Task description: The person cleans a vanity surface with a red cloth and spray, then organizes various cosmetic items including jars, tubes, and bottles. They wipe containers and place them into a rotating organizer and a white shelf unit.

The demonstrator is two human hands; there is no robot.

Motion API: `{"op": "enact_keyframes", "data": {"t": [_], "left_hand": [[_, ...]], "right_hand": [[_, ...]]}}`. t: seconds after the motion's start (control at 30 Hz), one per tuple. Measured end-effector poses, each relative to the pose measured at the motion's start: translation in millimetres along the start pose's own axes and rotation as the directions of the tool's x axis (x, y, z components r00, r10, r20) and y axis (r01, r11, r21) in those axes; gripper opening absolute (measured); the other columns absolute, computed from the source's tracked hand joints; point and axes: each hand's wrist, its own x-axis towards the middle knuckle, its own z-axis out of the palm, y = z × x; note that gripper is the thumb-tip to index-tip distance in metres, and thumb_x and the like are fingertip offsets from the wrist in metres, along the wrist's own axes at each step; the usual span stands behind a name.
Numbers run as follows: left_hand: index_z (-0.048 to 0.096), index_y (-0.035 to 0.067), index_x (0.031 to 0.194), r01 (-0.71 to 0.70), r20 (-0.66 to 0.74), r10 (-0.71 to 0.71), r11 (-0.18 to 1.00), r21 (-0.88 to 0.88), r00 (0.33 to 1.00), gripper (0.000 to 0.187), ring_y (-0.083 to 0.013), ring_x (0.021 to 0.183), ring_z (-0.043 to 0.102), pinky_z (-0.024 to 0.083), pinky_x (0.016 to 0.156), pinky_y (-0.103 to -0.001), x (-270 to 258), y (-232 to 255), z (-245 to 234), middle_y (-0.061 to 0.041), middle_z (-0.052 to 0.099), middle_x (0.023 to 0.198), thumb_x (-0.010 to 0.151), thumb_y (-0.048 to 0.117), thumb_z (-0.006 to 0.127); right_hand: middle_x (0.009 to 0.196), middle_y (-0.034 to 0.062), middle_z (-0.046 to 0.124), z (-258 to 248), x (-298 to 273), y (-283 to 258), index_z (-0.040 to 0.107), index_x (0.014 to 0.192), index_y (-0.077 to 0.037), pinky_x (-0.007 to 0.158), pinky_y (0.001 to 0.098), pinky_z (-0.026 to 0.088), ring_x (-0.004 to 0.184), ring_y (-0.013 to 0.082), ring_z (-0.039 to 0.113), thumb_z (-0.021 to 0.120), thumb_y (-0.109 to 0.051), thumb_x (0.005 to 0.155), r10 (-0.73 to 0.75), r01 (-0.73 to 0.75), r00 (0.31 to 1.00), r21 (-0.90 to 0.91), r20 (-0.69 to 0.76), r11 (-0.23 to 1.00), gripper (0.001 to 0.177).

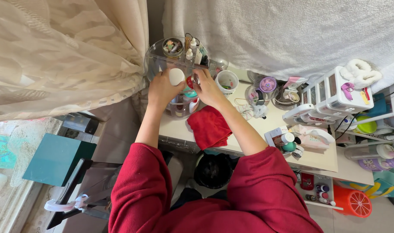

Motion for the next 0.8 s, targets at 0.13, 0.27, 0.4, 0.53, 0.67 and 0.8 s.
{"op": "enact_keyframes", "data": {"t": [0.13, 0.27, 0.4, 0.53, 0.67, 0.8], "left_hand": [[0.068, 0.001, 0.118, -0.04, -0.015, 0.039, 0.995, -0.095, 0.999, 0.06, -0.0407, 0.099, 0.071, 0.056, 0.085, -0.048, 7, 3, -7, -0.024, 0.073, 0.106, 0.075, 0.04, 0.084], [0.063, -0.005, 0.128, -0.213, -0.116, 0.197, 0.966, -0.145, 0.973, 0.07, -0.0409, 0.102, 0.071, 0.056, 0.088, -0.046, 15, 1, -17, -0.027, 0.072, 0.111, 0.075, 0.037, 0.085], [0.064, -0.002, 0.129, -0.11, -0.016, 0.108, 0.978, -0.18, 0.994, 0.071, -0.0397, 0.1, 0.072, 0.056, 0.087, -0.046, 18, 10, -20, -0.026, 0.073, 0.107, 0.074, 0.038, 0.085], [0.066, -0.002, 0.126, -0.117, -0.074, 0.105, 0.977, -0.179, 0.992, 0.068, -0.0383, 0.099, 0.072, 0.056, 0.085, -0.045, 30, 19, -16, -0.024, 0.074, 0.106, 0.074, 0.038, 0.085], [0.067, 0.0, 0.126, -0.151, -0.063, 0.141, 0.968, -0.202, 0.988, 0.068, -0.036, 0.099, 0.073, 0.057, 0.085, -0.045, 40, 28, -7, -0.023, 0.074, 0.106, 0.075, 0.04, 0.086], [0.072, 0.011, 0.121, -0.083, 0.059, 0.09, 0.991, -0.106, 0.994, 0.058, -0.0367, 0.097, 0.072, 0.056, 0.08, -0.047, 48, 36, 5, -0.017, 0.076, 0.102, 0.073, 0.04, 0.086]], "right_hand": [[0.127, 0.0222, 0.053, -4, -3, 5, 0.048, 0.138, -0.001, 0.09, 0.0441, 0.053, 0.108, 0.0414, 0.064, 0.065, -0.004, 0.094, 0.034, -0.034, 0.999, 0.016, 0.0, 0.999, 0.047], [0.126, 0.02, 0.054, -23, 3, 9, 0.049, 0.137, -0.004, 0.089, 0.0453, 0.053, 0.104, 0.0394, 0.065, 0.066, -0.004, 0.091, 0.029, -0.028, 0.993, -0.015, 0.111, 1.0, 0.049], [0.132, 0.0176, 0.055, -38, 11, 17, 0.053, 0.137, -0.009, 0.089, 0.0465, 0.052, 0.111, 0.0398, 0.064, 0.066, -0.001, 0.092, -0.013, 0.03, 0.981, -0.09, 0.192, 0.995, 0.048], [0.138, 0.0137, 0.059, -52, 18, 28, 0.059, 0.131, -0.01, 0.09, 0.044, 0.055, 0.113, 0.0382, 0.066, 0.065, 0.006, 0.089, -0.068, 0.085, 0.986, -0.107, 0.153, 0.991, 0.045], [0.136, 0.0192, 0.056, -59, 23, 40, 0.067, 0.122, -0.008, 0.083, 0.0414, 0.056, 0.1, 0.0337, 0.069, 0.066, 0.013, 0.079, -0.084, 0.084, 0.996, -0.022, 0.02, 0.996, 0.048], [0.123, 0.0158, 0.063, -60, 31, 55, 0.072, 0.122, -0.011, 0.079, 0.0384, 0.057, 0.095, 0.0297, 0.068, 0.07, 0.011, 0.081, -0.057, 0.056, 0.998, 0.046, 0.023, 0.997, 0.047]]}}
